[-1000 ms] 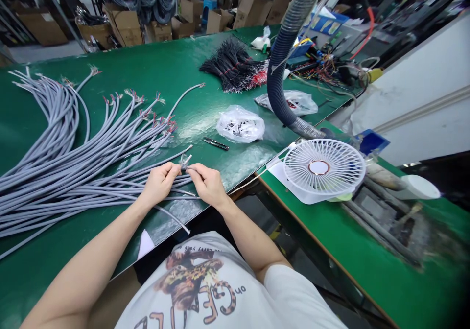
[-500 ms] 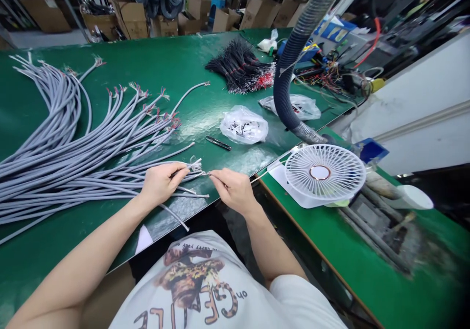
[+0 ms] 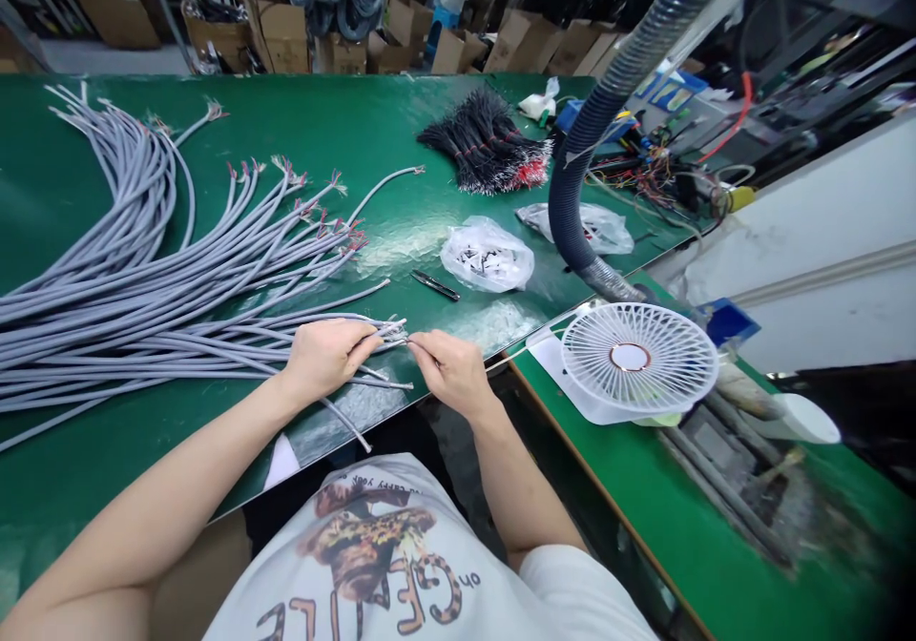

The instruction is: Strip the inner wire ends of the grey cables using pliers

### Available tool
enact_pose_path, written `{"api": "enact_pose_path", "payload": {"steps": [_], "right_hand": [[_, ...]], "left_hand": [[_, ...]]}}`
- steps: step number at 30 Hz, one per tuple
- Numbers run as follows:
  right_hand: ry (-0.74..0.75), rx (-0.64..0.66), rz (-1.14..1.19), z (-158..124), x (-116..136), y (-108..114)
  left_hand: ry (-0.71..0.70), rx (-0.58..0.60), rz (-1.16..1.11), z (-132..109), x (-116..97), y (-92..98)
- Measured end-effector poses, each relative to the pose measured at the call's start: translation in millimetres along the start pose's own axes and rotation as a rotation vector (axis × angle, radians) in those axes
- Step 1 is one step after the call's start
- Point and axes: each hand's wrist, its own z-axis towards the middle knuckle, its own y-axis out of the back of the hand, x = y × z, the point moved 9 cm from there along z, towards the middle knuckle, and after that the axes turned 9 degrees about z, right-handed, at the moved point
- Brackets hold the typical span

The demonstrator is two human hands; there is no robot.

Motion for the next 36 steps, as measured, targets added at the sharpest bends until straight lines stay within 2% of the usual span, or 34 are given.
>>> {"api": "enact_pose_path", "payload": {"steps": [23,27,36], "right_hand": [[0.045,0.08,0.083,7,-4,-4],[0.089,0.087,0.181,10,-8,-5],[0.212,0.206,0.418,20,-23,-14]], "left_hand": [[0.009,0.019,-0.056,-2,3,-4.5],[-0.027,0.005,-0.046,-2,0,-3.9],[-0.112,0.009,-0.024,-3,-5,-6.1]]}}
